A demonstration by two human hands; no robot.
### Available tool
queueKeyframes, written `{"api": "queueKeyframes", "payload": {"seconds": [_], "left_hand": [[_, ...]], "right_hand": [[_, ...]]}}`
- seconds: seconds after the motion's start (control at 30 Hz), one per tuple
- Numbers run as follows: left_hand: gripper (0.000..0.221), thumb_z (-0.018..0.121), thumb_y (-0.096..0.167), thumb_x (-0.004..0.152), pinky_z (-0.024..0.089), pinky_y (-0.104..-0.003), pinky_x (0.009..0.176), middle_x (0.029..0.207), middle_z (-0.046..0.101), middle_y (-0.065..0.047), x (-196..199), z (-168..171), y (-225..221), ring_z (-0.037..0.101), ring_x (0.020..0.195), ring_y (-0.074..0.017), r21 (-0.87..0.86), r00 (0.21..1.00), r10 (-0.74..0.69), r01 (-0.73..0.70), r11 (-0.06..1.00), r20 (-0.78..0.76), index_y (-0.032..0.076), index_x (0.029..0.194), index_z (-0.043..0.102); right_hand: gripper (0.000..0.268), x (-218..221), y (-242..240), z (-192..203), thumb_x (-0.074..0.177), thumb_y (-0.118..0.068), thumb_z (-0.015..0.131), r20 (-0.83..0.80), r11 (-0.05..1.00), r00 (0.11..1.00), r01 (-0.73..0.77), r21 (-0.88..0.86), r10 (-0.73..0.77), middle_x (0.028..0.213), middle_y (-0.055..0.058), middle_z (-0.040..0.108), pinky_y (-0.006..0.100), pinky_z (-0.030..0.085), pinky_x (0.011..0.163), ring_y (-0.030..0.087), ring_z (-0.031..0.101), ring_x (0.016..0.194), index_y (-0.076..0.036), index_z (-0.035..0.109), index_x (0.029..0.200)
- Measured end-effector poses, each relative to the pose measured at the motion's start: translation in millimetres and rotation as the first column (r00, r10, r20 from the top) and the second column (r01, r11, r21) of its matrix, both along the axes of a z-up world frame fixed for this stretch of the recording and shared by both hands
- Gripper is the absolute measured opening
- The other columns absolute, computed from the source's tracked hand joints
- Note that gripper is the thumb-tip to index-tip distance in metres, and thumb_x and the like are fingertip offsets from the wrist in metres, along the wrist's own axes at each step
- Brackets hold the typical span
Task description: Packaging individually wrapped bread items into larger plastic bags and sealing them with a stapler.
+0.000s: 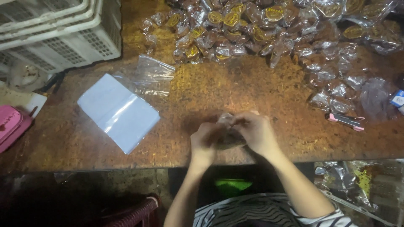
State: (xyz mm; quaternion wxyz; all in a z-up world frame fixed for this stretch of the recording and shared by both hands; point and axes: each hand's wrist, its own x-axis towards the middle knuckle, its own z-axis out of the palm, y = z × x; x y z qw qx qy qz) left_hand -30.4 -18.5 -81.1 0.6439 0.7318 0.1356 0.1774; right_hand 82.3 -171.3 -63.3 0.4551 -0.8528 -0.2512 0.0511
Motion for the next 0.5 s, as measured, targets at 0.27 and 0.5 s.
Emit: {"api": "queueKeyframes", "payload": {"seconds": [0.27, 0.5], "left_hand": [[0.071, 0.068, -0.009, 0.078, 0.056, -0.046, 0.100, 0.118, 0.068, -0.017, -4.9, 12.8, -20.6, 0.067, 0.116, -0.0374, 0.429, 0.999, -0.031, 0.017, 0.903, 0.026, 0.004, 0.146, 0.055], [0.053, 0.087, 0.019, 0.065, 0.060, -0.045, 0.091, 0.113, 0.064, -0.007, -5.1, -7.2, -5.9, 0.067, 0.109, -0.0358, 0.544, 0.979, -0.051, 0.153, 0.825, -0.197, 0.014, 0.116, 0.075]], "right_hand": [[0.051, -15.0, -10.9, 72.6, 0.088, -0.003, 0.064, -0.109, 0.889, 0.922, -0.386, -0.247, 0.371, 0.119, 0.022, 0.066, 0.050, 0.052, 0.091, 0.041, 0.064, 0.109, -0.003, 0.060, 0.139], [0.015, -7.3, -20.7, 41.6, 0.091, -0.018, 0.068, 0.214, 0.884, 0.893, -0.308, -0.352, 0.396, 0.108, 0.011, 0.064, 0.042, 0.051, 0.088, 0.035, 0.062, 0.108, -0.007, 0.077, 0.095]]}}
